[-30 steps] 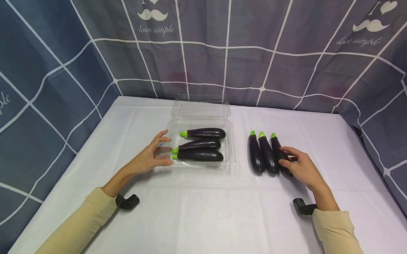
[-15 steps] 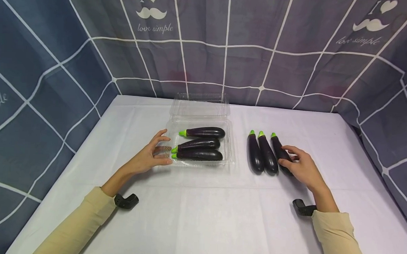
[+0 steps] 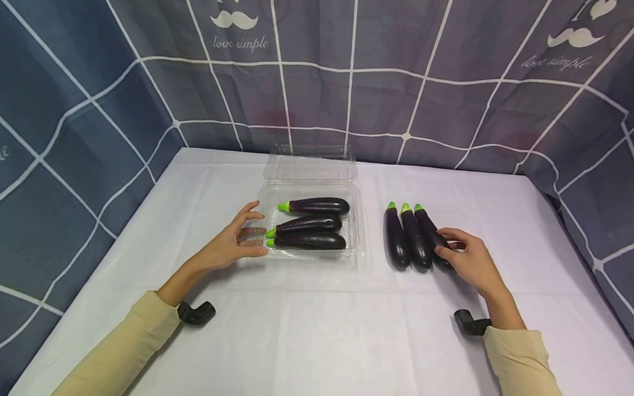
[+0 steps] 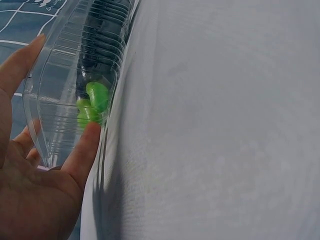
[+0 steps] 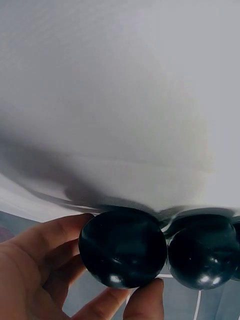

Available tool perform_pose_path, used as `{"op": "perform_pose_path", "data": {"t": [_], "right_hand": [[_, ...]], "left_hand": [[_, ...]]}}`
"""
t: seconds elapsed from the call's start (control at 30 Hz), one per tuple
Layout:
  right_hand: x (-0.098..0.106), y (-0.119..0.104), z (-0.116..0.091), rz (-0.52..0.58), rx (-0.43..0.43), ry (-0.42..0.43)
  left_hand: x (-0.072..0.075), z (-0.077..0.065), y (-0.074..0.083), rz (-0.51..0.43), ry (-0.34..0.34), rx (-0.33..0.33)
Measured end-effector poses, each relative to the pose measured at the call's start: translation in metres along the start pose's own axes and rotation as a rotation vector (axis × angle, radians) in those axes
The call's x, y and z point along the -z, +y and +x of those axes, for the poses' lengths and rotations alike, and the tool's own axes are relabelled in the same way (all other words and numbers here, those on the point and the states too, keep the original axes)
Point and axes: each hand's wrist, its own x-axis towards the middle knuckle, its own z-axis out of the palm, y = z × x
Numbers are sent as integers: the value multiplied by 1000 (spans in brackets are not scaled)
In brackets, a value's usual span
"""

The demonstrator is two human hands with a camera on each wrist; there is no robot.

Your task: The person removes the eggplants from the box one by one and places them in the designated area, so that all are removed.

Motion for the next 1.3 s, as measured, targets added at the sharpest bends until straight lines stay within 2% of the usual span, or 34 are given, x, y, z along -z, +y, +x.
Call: {"op": "perform_pose_path", "data": {"t": [0.37,0.67,1.17,1.3], "right_hand": [[-3,0,0,1,-58,12],[-3,4,-2,-5,-5,30],[-5,3,-3,-5,10,46],[-5,4,-4,9,15,74]], "left_hand": [[0,-1,0,5,4,8],[0,-2,-1,7,7,9],[1,-1,2,25,-4,5],[1,-1,3,27,-3,14]]}}
